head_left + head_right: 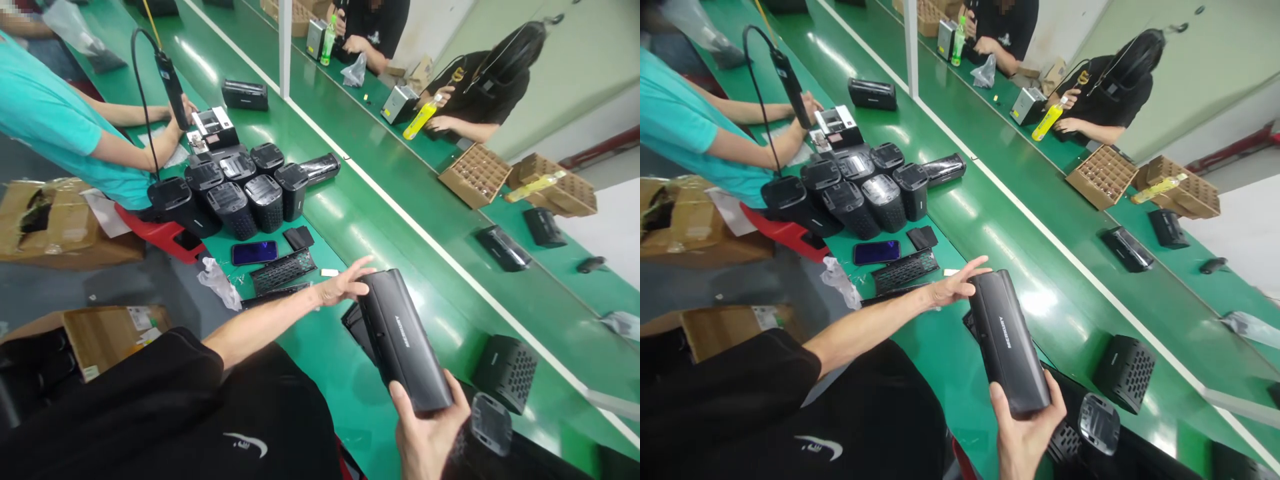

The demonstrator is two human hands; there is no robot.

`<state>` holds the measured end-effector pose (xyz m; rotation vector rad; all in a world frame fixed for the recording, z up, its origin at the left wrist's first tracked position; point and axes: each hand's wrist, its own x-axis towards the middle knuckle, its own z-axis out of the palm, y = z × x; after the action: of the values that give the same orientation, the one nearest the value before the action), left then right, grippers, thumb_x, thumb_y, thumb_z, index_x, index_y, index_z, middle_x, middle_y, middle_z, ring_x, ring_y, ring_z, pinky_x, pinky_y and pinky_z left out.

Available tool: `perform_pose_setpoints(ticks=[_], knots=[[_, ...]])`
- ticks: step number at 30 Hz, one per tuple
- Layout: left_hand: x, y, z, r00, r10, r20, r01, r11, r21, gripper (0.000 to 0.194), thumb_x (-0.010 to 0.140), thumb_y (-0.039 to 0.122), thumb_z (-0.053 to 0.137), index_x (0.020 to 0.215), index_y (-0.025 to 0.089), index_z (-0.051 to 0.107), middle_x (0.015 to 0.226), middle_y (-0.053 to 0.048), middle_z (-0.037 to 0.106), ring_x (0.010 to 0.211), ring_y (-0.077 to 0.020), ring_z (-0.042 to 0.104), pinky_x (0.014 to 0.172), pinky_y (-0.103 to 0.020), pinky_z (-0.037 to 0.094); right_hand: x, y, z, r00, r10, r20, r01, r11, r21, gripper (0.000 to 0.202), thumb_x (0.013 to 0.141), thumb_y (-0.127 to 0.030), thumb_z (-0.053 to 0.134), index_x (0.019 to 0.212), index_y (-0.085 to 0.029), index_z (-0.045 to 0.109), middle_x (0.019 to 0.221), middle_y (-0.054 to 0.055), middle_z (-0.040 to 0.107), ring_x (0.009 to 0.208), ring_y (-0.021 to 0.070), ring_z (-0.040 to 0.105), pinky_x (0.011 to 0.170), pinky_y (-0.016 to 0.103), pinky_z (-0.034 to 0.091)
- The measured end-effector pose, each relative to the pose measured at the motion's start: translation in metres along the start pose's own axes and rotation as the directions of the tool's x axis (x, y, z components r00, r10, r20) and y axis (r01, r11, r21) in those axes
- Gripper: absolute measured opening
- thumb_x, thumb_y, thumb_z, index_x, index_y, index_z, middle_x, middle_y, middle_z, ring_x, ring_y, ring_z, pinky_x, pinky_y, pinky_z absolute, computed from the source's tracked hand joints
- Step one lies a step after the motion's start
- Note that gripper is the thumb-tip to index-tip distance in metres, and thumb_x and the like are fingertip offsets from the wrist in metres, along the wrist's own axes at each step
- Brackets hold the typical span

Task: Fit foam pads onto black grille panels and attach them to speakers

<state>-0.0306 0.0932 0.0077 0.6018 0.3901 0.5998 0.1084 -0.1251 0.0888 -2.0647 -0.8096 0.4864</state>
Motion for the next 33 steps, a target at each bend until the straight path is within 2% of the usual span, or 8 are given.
perform_pose_setpoints(ticks=[3, 6, 11, 17, 20, 24, 29, 33], knots=[[0.001, 0.042, -0.006, 0.977, -0.005, 0.215, -0.056, 0.958, 0.280, 0.098, 0.056, 0.022, 0.094, 0.147, 0.029, 0.058, 0.156, -0.008, 0.053, 0.148, -0.0306, 0.044, 0.119, -0.041, 0.036, -0.006, 0.000, -0.021, 0.994, 0.070, 0.086, -0.070, 0.998, -0.003, 0.108, 0.067, -0.066, 0.086, 0.154, -0.024, 0.037, 0.141, 0.015, 0.047, 0.119, 0.0362, 0.055, 0.096, 0.048, 0.052], [0.000, 0.058, 0.002, 0.943, -0.087, 0.322, -0.053, 0.914, 0.402, 0.091, 0.057, 0.025, 0.092, 0.144, 0.024, 0.063, 0.147, -0.009, 0.059, 0.137, -0.0345, 0.055, 0.112, -0.042, 0.044, -0.009, -0.002, -0.030, 0.989, 0.097, 0.109, -0.097, 0.995, -0.011, 0.110, 0.065, -0.065, 0.086, 0.154, -0.024, 0.038, 0.140, 0.014, 0.047, 0.114, 0.0345, 0.055, 0.095, 0.047, 0.050], [-0.009, 0.039, 0.011, 0.963, -0.079, 0.258, -0.040, 0.905, 0.425, 0.092, 0.059, 0.035, 0.089, 0.146, 0.023, 0.060, 0.129, -0.010, 0.066, 0.116, -0.0332, 0.064, 0.100, -0.041, 0.051, -0.010, 0.009, -0.031, 0.985, 0.121, 0.125, -0.125, 0.992, 0.025, 0.107, 0.065, -0.063, 0.085, 0.153, -0.025, 0.038, 0.144, 0.014, 0.046, 0.118, 0.0353, 0.054, 0.097, 0.048, 0.048], [-0.020, 0.024, 0.006, 0.977, -0.058, 0.204, -0.051, 0.870, 0.490, 0.090, 0.064, 0.042, 0.087, 0.148, 0.024, 0.059, 0.128, -0.010, 0.065, 0.115, -0.0329, 0.062, 0.103, -0.042, 0.047, -0.004, 0.031, -0.032, 0.956, 0.201, 0.214, -0.228, 0.967, 0.111, 0.112, 0.063, -0.064, 0.085, 0.155, -0.024, 0.035, 0.142, 0.014, 0.049, 0.113, 0.0331, 0.057, 0.097, 0.046, 0.048], [-0.023, 0.028, 0.007, 0.970, -0.055, 0.238, -0.090, 0.825, 0.558, 0.092, 0.068, 0.043, 0.086, 0.153, 0.027, 0.056, 0.137, -0.010, 0.059, 0.125, -0.0344, 0.058, 0.108, -0.043, 0.045, -0.006, 0.032, -0.034, 0.945, 0.224, 0.236, -0.261, 0.956, 0.137, 0.118, 0.063, -0.063, 0.085, 0.159, -0.027, 0.027, 0.151, 0.015, 0.043, 0.122, 0.0355, 0.055, 0.101, 0.048, 0.047], [-0.025, 0.041, 0.012, 0.948, -0.117, 0.298, -0.076, 0.822, 0.565, 0.097, 0.067, 0.045, 0.086, 0.156, 0.029, 0.050, 0.145, -0.010, 0.055, 0.132, -0.0346, 0.054, 0.109, -0.041, 0.046, -0.012, 0.022, -0.037, 0.965, 0.158, 0.209, -0.190, 0.971, 0.146, 0.117, 0.063, -0.062, 0.087, 0.158, -0.027, 0.028, 0.158, 0.016, 0.040, 0.136, 0.0408, 0.048, 0.110, 0.055, 0.042], [-0.027, 0.056, 0.023, 0.927, -0.191, 0.322, -0.013, 0.844, 0.537, 0.105, 0.058, 0.042, 0.090, 0.154, 0.024, 0.051, 0.133, -0.010, 0.061, 0.121, -0.0331, 0.061, 0.100, -0.040, 0.050, -0.016, 0.014, -0.040, 0.965, 0.132, 0.227, -0.190, 0.948, 0.254, 0.110, 0.067, -0.055, 0.087, 0.156, -0.032, 0.026, 0.167, 0.014, 0.032, 0.152, 0.0415, 0.031, 0.121, 0.063, 0.027], [-0.029, 0.055, 0.029, 0.936, -0.121, 0.332, -0.082, 0.838, 0.539, 0.096, 0.064, 0.047, 0.085, 0.152, 0.025, 0.052, 0.126, -0.011, 0.062, 0.109, -0.0304, 0.062, 0.090, -0.038, 0.052, -0.018, 0.016, -0.043, 0.975, 0.066, 0.211, -0.117, 0.964, 0.239, 0.109, 0.068, -0.054, 0.087, 0.155, -0.031, 0.025, 0.168, 0.015, 0.031, 0.154, 0.0396, 0.029, 0.124, 0.064, 0.021]])
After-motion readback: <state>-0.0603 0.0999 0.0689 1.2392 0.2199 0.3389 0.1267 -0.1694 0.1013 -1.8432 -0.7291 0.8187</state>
